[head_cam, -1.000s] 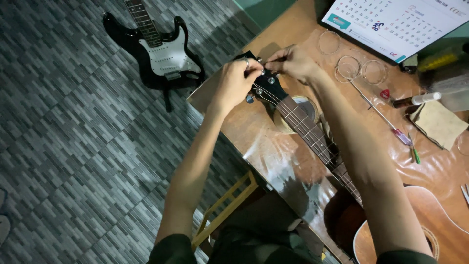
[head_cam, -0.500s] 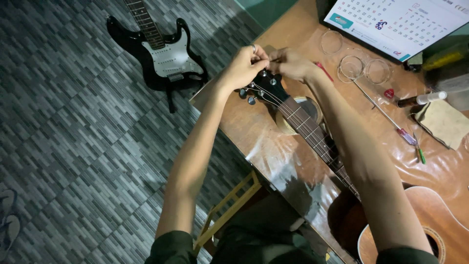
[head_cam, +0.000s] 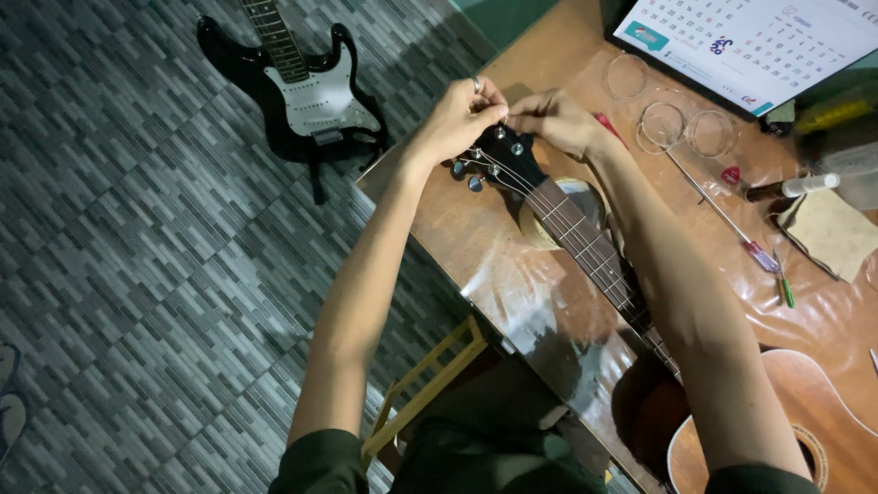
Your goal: Replacing the strings on an acoustic guitar at a workbench, involving threading strings and winding tuning pegs.
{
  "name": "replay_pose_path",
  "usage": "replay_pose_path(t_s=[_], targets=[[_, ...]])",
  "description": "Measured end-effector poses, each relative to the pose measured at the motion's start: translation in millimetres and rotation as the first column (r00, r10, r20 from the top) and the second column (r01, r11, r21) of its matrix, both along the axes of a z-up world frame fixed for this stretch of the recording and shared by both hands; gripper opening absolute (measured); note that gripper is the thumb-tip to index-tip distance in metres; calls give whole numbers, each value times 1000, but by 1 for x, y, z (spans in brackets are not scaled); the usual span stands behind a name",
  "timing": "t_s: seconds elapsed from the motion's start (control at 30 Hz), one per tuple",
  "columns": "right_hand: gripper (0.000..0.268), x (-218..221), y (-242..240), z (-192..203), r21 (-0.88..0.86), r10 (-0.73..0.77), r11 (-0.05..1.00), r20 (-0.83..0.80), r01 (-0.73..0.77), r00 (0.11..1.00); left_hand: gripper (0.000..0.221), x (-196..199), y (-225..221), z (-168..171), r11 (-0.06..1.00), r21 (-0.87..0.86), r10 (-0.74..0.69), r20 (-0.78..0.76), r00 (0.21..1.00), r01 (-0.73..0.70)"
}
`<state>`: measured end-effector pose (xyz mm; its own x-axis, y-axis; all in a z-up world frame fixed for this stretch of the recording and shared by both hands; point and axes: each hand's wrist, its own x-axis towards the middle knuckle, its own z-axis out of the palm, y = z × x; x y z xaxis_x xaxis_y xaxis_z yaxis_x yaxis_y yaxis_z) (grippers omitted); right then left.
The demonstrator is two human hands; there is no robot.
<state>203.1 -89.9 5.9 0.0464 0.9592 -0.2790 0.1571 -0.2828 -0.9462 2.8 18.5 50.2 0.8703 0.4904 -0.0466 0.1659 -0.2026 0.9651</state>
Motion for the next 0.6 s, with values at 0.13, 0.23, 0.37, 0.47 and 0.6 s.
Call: replay_pose_path(t_s=[0.13, 0.23, 0.37, 0.47, 0.6], targets=[[20, -16, 5, 21, -131, 66, 990, 126, -50, 990, 4, -1, 2, 0, 1000, -8, 27, 2, 1000, -27], [36, -18, 1, 28, -209, 82, 978, 296, -19, 952, 3, 0, 1, 1, 1000, 1, 6, -9, 1000, -6], [21, -14, -2, 25, -109, 43, 994, 118, -30, 992, 5, 2, 3, -3, 1000, -22, 3, -21, 1000, -3], [44, -32, 5, 55, -301, 108, 954, 320, -7, 941, 2, 2, 4, 0, 1000, -26, 7, -38, 999, -8], [17, -8, -1, 9, -14, 15, 1000, 148, -13, 989, 5, 3, 3, 4, 1000, -19, 9, -76, 997, -11]])
